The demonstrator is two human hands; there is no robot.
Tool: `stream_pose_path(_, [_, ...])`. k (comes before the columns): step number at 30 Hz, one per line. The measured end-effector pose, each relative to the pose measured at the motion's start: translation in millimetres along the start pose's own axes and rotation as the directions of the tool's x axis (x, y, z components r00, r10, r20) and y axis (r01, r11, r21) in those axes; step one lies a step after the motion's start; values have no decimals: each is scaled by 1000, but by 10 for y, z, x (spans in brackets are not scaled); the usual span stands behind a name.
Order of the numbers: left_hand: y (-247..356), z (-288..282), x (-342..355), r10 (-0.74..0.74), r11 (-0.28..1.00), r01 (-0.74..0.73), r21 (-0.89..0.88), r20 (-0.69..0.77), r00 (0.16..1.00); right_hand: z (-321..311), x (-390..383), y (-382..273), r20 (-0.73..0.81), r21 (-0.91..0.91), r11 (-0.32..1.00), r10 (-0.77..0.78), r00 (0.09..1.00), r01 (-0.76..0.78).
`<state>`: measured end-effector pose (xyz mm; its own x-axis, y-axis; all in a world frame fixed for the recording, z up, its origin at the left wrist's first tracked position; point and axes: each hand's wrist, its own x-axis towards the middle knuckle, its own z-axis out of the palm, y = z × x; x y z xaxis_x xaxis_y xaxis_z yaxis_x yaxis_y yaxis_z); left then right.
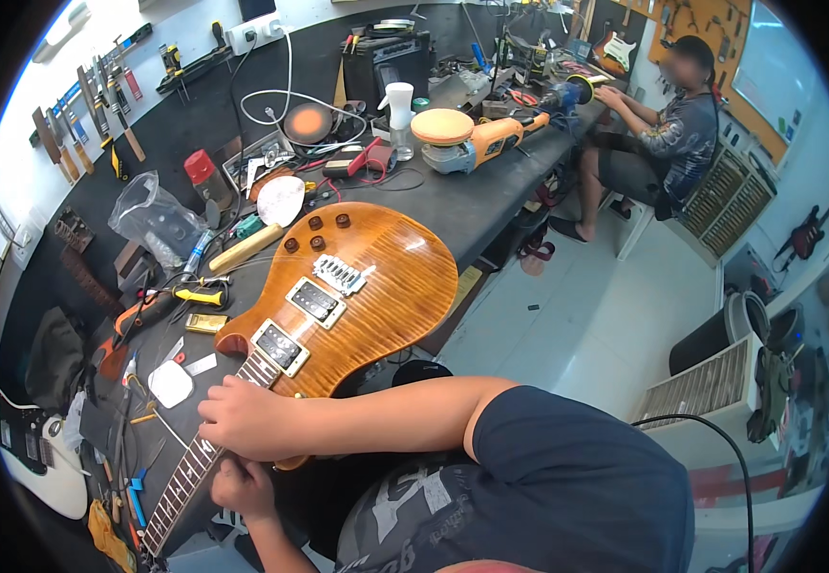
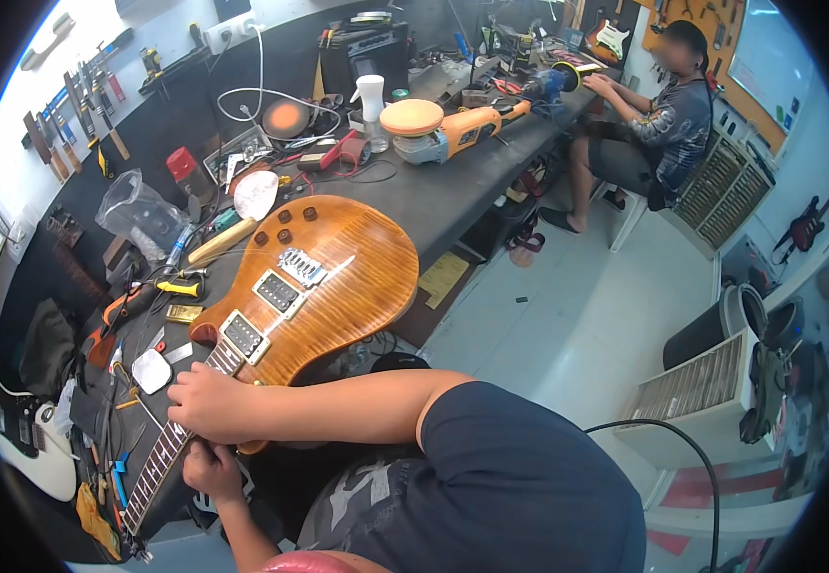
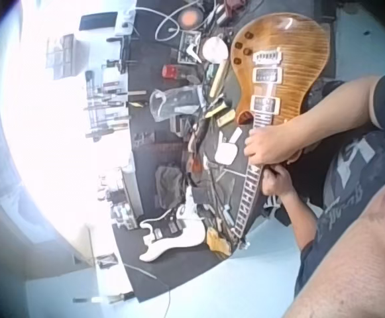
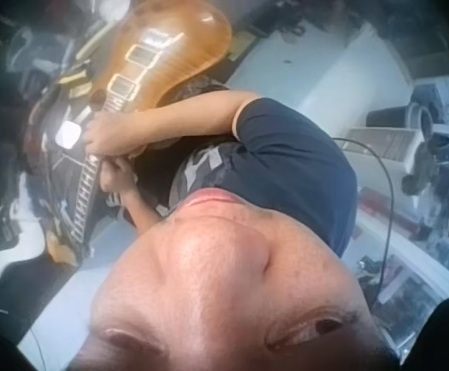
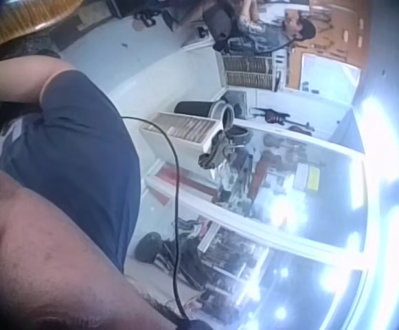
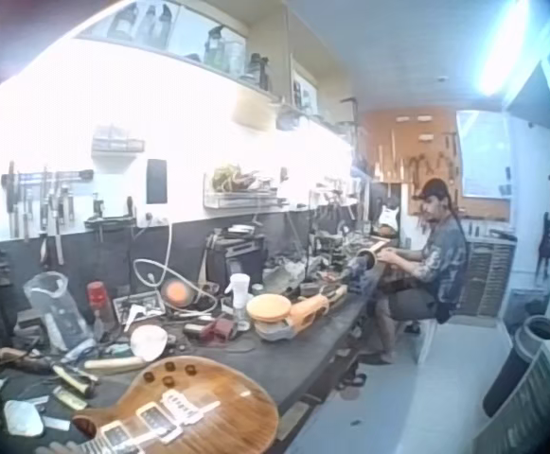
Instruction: The person installs strings on an electric guitar, threading them along the fretboard into the headstock tuning pegs, and tightens a peg using a string winder.
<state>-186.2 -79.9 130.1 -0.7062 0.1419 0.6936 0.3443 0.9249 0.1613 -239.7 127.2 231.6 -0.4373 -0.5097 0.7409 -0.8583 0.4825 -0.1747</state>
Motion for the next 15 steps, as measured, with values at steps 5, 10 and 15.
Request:
stream_pose_path(5, [148,-2,130,74,997,-72,26,-120,990,76,-1,30,-21,-9,1000,13,1000,-13])
stream_pose_path(10, [135,-7,88,47,998,-42,46,-101,994,134,-4,29,-16,-2,1000,16,1000,-16])
stream_pose_path(15, [54,-54,-8,16,999,-12,46,-85,996,194,17,-42,8,-8,999,40,999,-40])
